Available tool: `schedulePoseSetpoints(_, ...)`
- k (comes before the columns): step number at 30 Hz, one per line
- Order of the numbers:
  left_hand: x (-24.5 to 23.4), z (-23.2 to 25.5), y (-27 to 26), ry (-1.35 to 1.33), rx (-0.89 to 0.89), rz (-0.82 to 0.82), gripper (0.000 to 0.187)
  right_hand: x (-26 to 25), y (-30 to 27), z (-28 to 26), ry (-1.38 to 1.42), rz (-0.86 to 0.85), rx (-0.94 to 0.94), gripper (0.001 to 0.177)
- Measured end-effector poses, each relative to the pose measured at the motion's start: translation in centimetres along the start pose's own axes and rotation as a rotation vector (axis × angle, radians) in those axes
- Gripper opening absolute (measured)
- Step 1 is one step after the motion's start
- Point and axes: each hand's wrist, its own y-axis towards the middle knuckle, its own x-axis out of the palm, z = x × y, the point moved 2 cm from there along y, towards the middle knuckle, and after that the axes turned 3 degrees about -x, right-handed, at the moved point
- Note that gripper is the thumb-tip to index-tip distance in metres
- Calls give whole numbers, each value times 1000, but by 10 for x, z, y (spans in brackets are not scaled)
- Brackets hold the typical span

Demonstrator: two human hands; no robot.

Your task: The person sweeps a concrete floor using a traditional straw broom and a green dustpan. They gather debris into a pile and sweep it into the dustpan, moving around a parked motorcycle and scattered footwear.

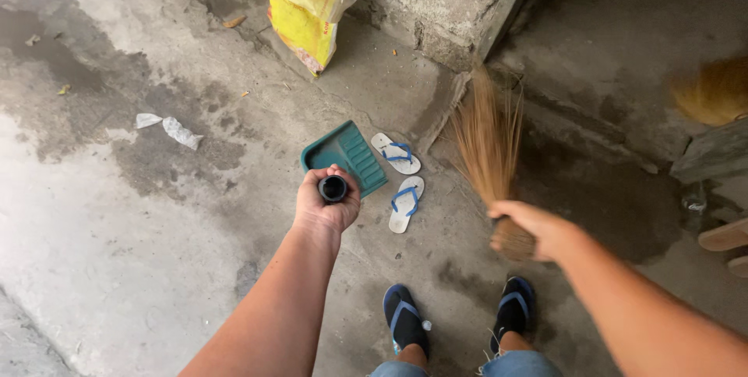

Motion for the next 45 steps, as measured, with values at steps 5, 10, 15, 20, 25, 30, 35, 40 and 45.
schedulePoseSetpoints(5, 0, 3, 4, 67, -5, -30, 4, 13, 0, 36, 95, -162, 65, 43)
schedulePoseSetpoints(10, 3, -17, 22, 105, -54, 18, 5, -100, -90, 80, 215, -38, -13, 46)
schedulePoseSetpoints(15, -3, -50, 36, 91, -80, 17, 3, -120, -71, 115, 309, 165, 0, 50)
schedulePoseSetpoints(20, -9, -81, 35, 154, -90, 65, 6, -47, -38, 144, 450, 37, 130, 55)
schedulePoseSetpoints(25, -18, -117, 40, 184, -163, 53, 5, -105, -100, 200, 516, -220, -30, 45)
schedulePoseSetpoints(30, -39, -143, 34, 246, -162, 7, 4, -213, -153, 260, 586, 41, -68, 43)
schedulePoseSetpoints(35, -76, -154, 15, 263, -149, -4, 4, -225, -124, 266, 606, 298, -164, 49)
schedulePoseSetpoints(40, -109, -148, -10, 230, -147, -89, 5, -150, -87, 261, 661, 203, -84, 58)
schedulePoseSetpoints(45, -121, -115, -41, 177, -78, -48, 5, -118, -128, 298, 412, 30, 22, 61)
